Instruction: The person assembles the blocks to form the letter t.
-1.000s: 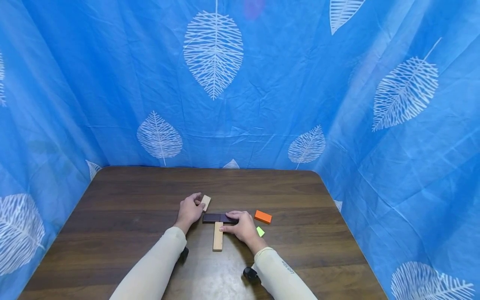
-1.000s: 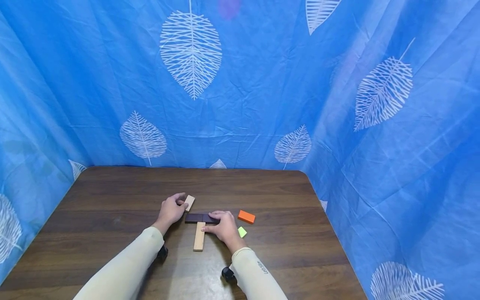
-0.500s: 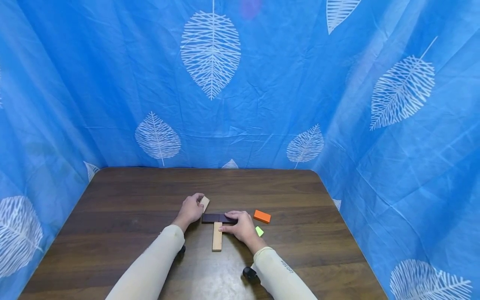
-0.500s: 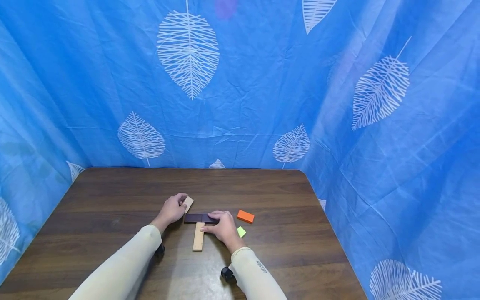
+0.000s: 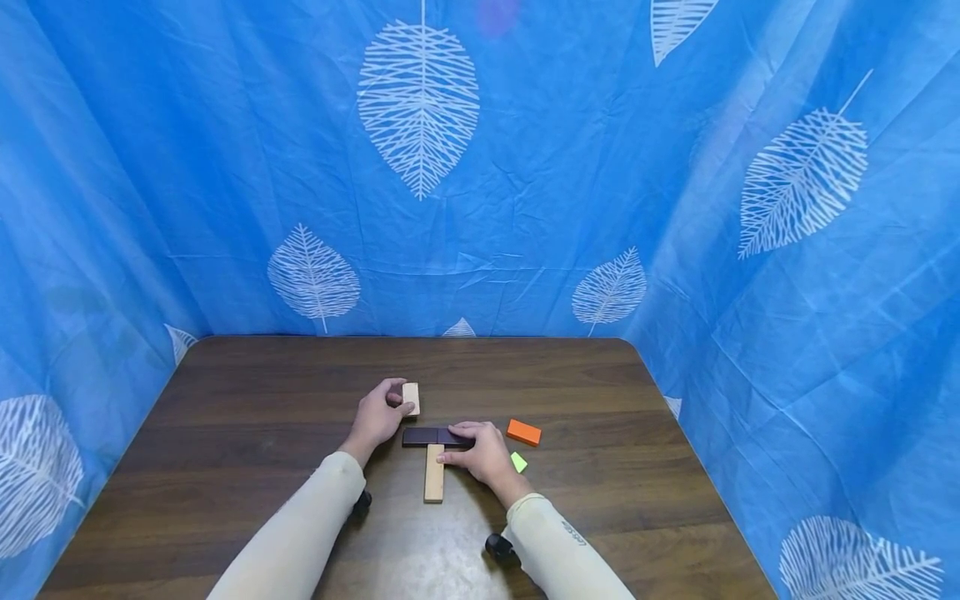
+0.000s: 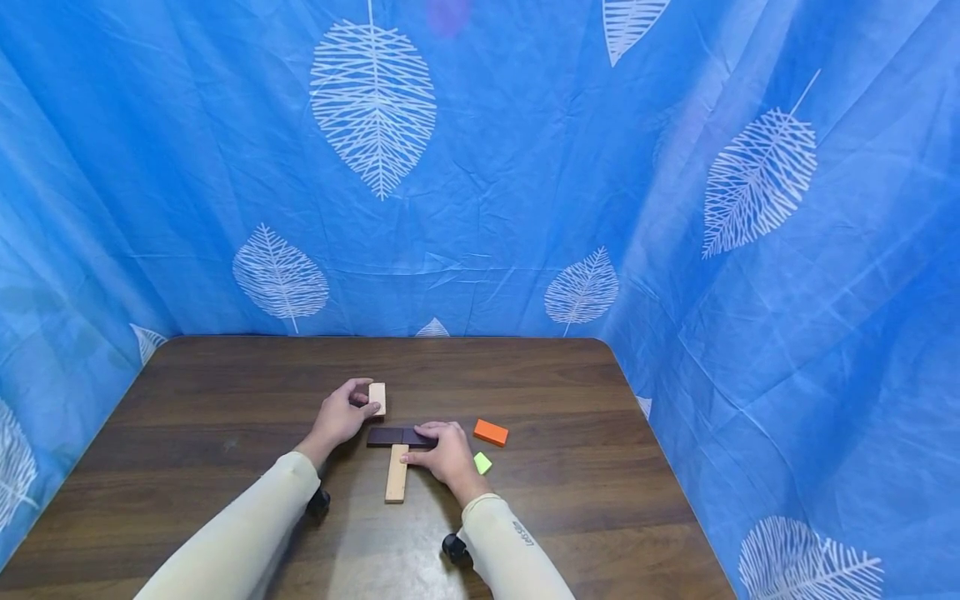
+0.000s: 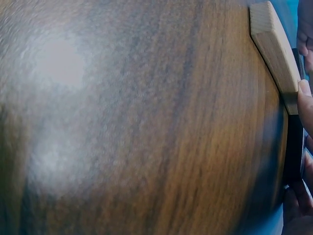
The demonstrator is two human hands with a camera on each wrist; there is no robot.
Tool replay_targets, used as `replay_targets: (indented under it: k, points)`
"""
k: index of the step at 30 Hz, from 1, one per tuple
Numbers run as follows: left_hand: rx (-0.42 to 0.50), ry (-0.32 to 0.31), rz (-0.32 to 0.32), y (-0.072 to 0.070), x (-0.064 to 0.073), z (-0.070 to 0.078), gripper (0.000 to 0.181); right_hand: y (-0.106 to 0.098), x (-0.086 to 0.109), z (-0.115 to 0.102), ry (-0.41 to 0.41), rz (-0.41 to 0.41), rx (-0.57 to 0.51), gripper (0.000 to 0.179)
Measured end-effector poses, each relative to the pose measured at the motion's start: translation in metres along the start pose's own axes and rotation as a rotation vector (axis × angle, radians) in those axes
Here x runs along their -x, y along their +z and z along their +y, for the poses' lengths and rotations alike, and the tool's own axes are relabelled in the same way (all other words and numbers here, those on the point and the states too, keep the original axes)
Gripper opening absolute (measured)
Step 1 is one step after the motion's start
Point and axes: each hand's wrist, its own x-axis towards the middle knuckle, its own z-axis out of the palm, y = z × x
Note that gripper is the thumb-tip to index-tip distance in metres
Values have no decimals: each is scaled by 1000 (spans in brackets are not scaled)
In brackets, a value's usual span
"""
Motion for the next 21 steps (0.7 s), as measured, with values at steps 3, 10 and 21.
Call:
replay_targets:
  k: [3, 10, 21]
  points:
    - [17, -8, 10, 2, 0, -1, 51, 0, 1, -1, -9, -1, 5, 58]
    - [-4, 29, -7, 11, 1, -1, 50, 0, 2, -1, -11, -4, 1, 57]
    - [-31, 160, -29, 25, 5, 4, 48, 2, 0, 2, -34, 17, -5, 57]
